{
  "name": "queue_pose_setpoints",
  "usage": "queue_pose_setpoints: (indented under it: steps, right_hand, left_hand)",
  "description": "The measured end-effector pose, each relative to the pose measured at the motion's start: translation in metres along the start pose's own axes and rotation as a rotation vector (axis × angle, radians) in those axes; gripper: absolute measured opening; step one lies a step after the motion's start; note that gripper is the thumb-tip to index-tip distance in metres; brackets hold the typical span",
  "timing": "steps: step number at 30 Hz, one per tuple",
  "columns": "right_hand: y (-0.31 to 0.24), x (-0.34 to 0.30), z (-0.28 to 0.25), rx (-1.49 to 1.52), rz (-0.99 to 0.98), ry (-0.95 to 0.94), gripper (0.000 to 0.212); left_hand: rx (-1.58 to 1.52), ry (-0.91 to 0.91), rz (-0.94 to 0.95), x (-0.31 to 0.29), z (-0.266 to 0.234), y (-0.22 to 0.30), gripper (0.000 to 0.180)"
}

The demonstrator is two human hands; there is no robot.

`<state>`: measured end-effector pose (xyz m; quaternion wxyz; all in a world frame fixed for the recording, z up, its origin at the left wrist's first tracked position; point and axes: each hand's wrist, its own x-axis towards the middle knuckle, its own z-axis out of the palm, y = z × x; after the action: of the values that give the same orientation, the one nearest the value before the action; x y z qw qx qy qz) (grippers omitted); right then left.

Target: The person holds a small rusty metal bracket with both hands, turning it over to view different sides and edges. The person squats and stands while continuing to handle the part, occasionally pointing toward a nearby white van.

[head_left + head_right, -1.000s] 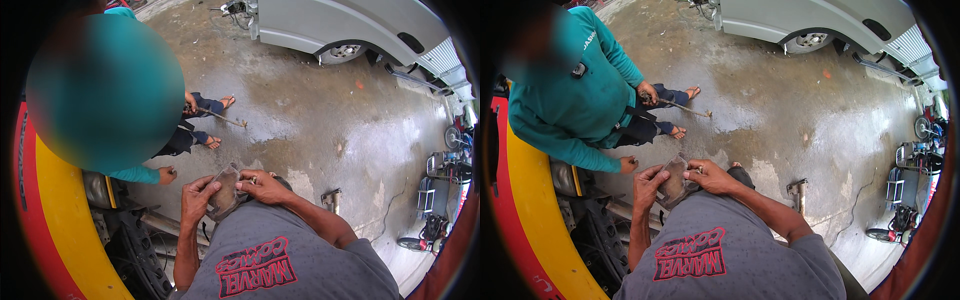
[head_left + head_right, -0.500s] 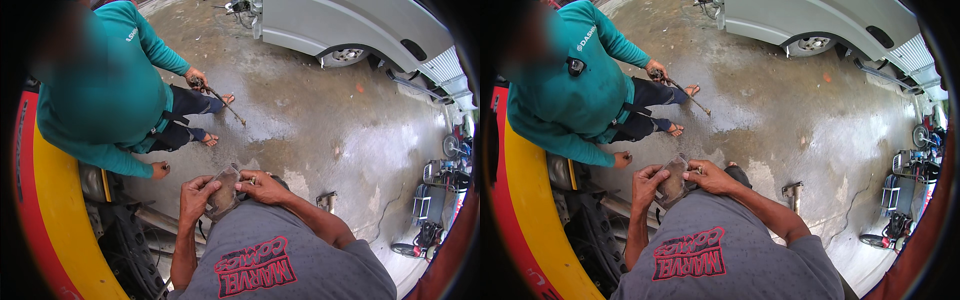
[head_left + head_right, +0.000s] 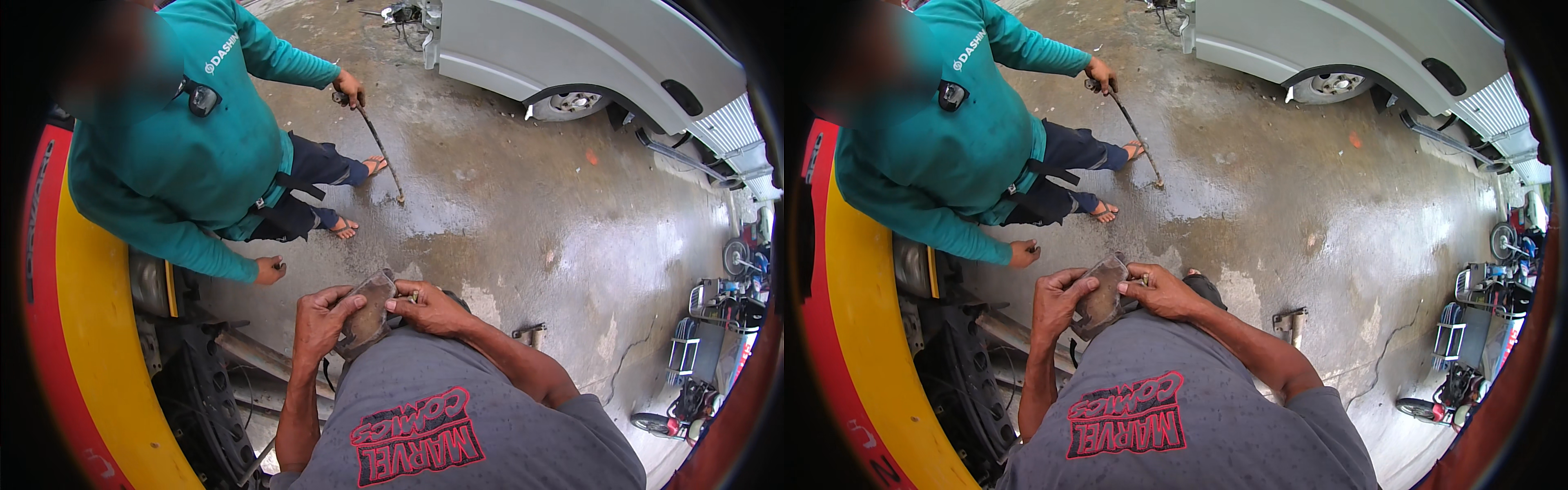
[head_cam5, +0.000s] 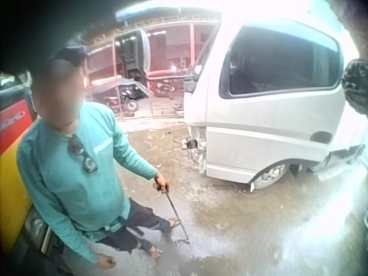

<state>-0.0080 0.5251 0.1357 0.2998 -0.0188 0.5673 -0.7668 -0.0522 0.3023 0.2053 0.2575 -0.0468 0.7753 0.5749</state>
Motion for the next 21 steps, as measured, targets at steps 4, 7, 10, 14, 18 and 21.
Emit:
queue_pose_setpoints:
  steps: [4,7,10,14,18,21]
  right_hand:
    - [-0.002,-0.005,-0.002,-0.006,0.038,-0.007,0.036]
    - [0.001,-0.006,-0.003,0.010,0.029,0.013,0.035]
    - [-0.014,-0.014,-0.003,-0.003,0.085,0.033,0.029]
    - [-0.018,-0.020,-0.007,-0.023,0.101,0.033,0.028]
    - [-0.016,-0.022,-0.014,0.020,0.092,0.035,0.030]
    - [-0.018,-0.026,-0.017,0.057,0.068,0.071,0.028]
  left_hand:
    - [0.040,0.009,0.027,-0.002,0.005,0.001,0.031]
    - [0.057,0.004,0.040,-0.002,0.009,0.001,0.031]
    - [0.110,0.005,0.058,-0.003,0.014,0.004,0.028]
    - [0.142,0.018,0.072,-0.004,0.020,0.002,0.028]
    - [0.092,0.027,0.046,-0.003,0.027,-0.001,0.028]
    - [0.105,0.030,0.069,-0.001,0.035,-0.002,0.028]
